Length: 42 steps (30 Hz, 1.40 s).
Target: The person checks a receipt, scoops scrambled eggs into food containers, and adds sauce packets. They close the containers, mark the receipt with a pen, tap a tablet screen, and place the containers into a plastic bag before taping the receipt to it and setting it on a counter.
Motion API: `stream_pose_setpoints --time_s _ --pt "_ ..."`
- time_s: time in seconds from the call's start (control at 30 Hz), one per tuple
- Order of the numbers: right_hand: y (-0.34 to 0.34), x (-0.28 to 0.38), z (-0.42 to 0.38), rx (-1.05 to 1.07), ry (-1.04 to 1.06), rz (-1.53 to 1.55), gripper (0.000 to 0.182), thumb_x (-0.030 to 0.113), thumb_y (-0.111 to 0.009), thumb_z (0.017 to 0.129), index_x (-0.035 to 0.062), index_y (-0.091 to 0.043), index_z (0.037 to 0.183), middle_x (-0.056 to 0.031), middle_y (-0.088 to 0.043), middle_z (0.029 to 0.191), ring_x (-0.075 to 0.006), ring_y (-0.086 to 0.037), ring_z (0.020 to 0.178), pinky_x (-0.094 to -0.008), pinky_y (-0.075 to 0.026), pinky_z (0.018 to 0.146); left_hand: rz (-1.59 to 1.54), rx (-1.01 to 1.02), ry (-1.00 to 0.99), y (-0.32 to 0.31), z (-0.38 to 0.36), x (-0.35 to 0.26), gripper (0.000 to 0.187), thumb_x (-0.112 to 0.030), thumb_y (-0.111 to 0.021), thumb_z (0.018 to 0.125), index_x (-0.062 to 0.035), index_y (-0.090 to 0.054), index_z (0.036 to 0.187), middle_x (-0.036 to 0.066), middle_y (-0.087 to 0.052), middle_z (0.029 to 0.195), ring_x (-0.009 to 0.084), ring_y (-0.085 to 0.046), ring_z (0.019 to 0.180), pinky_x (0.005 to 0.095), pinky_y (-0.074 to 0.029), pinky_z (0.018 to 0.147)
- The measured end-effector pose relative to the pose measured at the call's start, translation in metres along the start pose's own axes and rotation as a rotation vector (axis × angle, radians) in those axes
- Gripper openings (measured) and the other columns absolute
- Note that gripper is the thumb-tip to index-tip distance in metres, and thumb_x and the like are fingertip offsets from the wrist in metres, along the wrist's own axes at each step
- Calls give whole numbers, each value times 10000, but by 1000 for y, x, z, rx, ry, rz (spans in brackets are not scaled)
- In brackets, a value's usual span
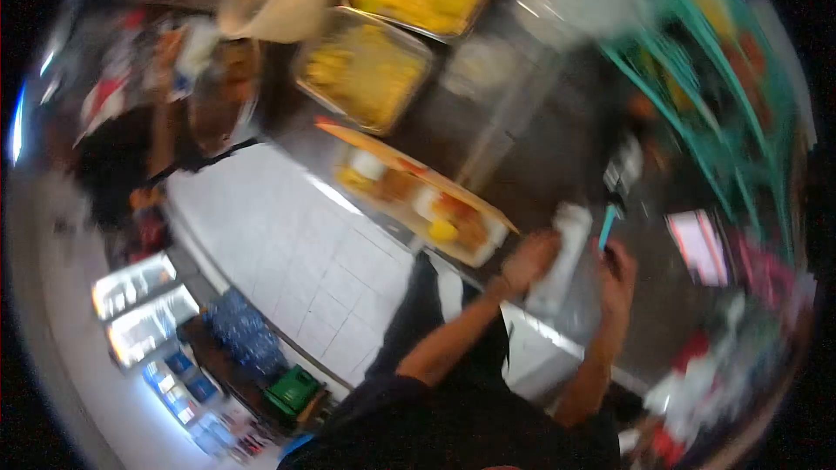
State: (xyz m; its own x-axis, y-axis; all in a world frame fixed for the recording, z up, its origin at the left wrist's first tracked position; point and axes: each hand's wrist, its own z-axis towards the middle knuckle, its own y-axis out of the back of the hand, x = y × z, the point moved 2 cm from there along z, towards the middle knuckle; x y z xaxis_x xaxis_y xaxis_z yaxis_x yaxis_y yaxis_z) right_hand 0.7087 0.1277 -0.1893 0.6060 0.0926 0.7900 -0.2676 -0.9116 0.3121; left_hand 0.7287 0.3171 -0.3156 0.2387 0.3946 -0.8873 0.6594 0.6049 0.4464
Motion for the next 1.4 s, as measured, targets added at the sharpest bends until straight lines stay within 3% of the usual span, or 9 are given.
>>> stream_pose_setpoints --time_s 0.1,0.33,0.47,0.53,0.77,0.87,1.07,1.33,1.4 --pt "-2 -101 -73 -336 -3 608 252 40 -689 867 44 -638 1113 -40 -670 989 -132 -619 905 -288 -507 751 366 -31 -250 -7 5 5 342 -171 -594 862 -92 -621 1194 121 -549 1267 313 -482 1228 532 -328 1084" --pt "-61 -148 -123 -637 -161 562 137 19 -731 818 -20 -683 940 -76 -685 848 -145 -653 783 -278 -533 714 439 58 -236 7 7 -6 633 -341 -718 764 -115 -532 1325 57 -462 1417 306 -369 1348 541 -261 1109" --pt "-79 -130 -101 -671 -109 452 131 16 -733 793 -10 -696 916 -104 -700 844 -177 -669 767 -298 -539 706 498 284 -254 18 7 -8 785 -394 -735 747 -101 -418 1403 68 -389 1500 302 -305 1410 523 -207 1152" --pt "-88 -127 -82 -708 185 87 142 5 -735 754 6 -704 893 -129 -705 838 -222 -682 751 -322 -542 685 511 267 -265 17 7 -8 829 -386 -747 737 -116 -380 1430 67 -364 1510 288 -289 1422 516 -192 1164" --pt "-115 -116 -55 -660 266 89 144 20 -751 720 32 -691 851 -124 -705 833 -284 -685 738 -352 -547 675 519 305 -220 18 8 -5 969 -318 -795 660 -87 -302 1462 62 -346 1528 289 -278 1429 510 -184 1172" --pt "-104 -121 -52 -818 248 20 148 19 -751 719 33 -688 852 -124 -703 825 -278 -684 719 -355 -548 661 470 302 -207 18 8 -8 1000 -293 -800 645 -89 -276 1473 62 -346 1527 287 -278 1430 511 -181 1173" --pt "-109 -117 -42 -646 305 164 96 14 -747 733 36 -701 814 -115 -706 807 -246 -690 723 -321 -542 647 485 310 -196 18 10 -5 1028 -278 -812 615 -95 -280 1475 70 -346 1525 289 -281 1426 517 -181 1173" --pt "-99 -126 -56 -780 81 333 119 16 -751 750 22 -711 862 -119 -700 864 -202 -680 699 -293 -540 638 447 271 -206 19 8 -8 1050 -292 -800 602 -74 -275 1485 99 -375 1507 317 -310 1407 525 -194 1157" --pt "-100 -128 -53 -719 364 41 136 10 -748 748 22 -711 879 -122 -699 859 -212 -684 725 -290 -540 643 461 308 -188 21 9 -10 1054 -329 -804 626 -86 -256 1493 96 -361 1512 301 -291 1418 517 -177 1175"
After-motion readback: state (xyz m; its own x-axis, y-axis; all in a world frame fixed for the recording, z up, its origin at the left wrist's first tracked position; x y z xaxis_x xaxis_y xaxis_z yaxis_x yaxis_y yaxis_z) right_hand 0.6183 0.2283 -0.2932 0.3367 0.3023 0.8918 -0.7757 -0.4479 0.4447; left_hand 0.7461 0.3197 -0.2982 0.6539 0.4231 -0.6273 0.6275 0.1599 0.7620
